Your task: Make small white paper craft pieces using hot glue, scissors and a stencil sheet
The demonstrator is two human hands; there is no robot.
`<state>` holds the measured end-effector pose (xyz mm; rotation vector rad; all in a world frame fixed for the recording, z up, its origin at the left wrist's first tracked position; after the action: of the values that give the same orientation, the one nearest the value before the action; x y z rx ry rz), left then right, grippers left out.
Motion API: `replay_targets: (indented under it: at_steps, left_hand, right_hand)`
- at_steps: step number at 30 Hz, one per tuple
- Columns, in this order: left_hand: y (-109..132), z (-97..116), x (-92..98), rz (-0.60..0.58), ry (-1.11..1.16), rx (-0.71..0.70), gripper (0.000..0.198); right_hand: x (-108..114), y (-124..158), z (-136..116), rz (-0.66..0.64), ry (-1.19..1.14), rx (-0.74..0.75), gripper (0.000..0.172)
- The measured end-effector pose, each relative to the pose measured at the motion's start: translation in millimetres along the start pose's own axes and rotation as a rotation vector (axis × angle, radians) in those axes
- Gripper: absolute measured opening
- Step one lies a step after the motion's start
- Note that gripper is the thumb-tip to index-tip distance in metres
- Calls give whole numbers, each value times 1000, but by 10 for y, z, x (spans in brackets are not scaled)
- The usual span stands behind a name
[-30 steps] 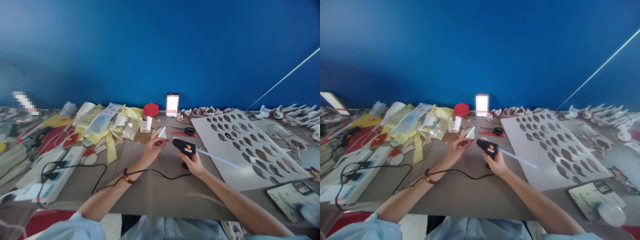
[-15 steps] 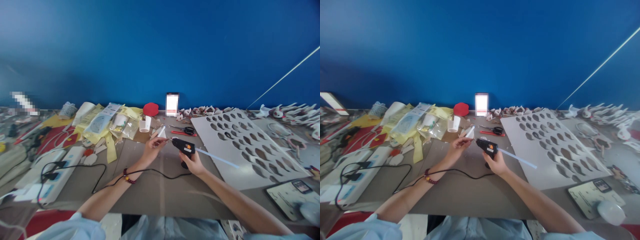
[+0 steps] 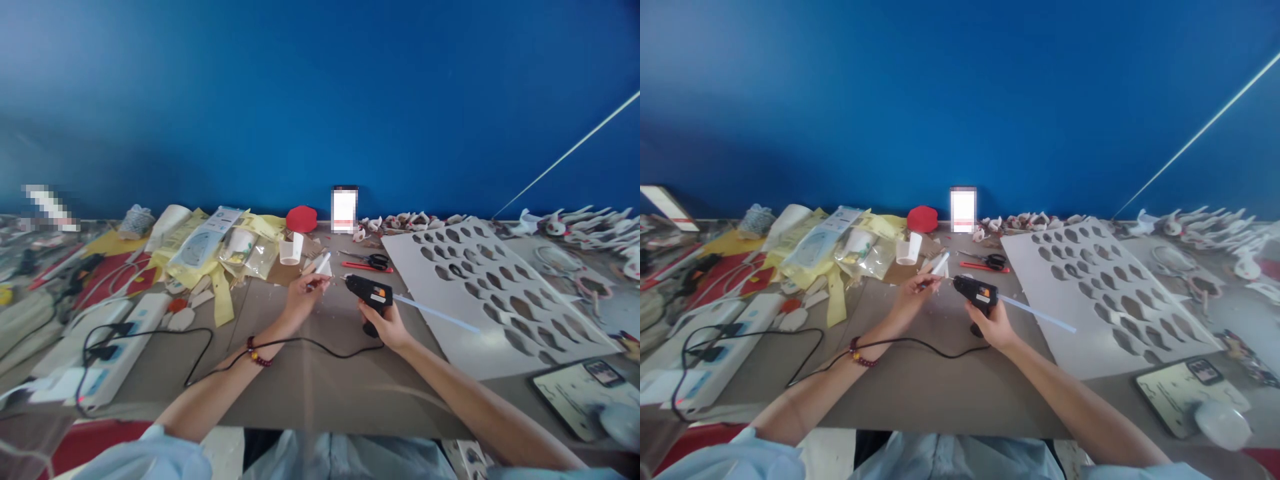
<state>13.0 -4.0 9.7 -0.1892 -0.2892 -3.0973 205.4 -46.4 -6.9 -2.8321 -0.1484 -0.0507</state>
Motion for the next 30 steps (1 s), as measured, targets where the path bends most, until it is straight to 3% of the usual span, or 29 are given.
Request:
replay_targets:
  at_steps: [5,10,14,20,25,30]
  left_hand:
    - [-36,-4,25,30,70,22,22]
    - [-35,10,61,93,111,9,21]
    - [-36,45,79,124,116,-29,20]
    - [-41,89,95,128,105,-79,19]
    - [-80,41,120,132,80,-136,20]
    - [-103,14,128,136,72,-157,21]
  right_hand:
    - [-15,-35,-73,-16,-73,-100,39]
    - [-58,-71,-97,-21,-104,-302,49]
    - [-48,-41,-60,-96,6,-437,52]
    - [36,11,-98,-265,320,-425,50]
    - [37,46,-148,-334,486,-454,54]
    - [-12,14,-250,-463,673,-355,62]
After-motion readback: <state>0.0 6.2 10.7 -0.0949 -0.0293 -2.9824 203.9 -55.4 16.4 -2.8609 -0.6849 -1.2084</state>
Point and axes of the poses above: each hand's wrist, its own y-axis away from the middle knuckle, its own x-axis out of the back of the hand, z = x × y, the point moved 1 cm from there along -y, towards the middle knuckle, and after that the axes turned 13 degrees about x, right-handed, at the moved point
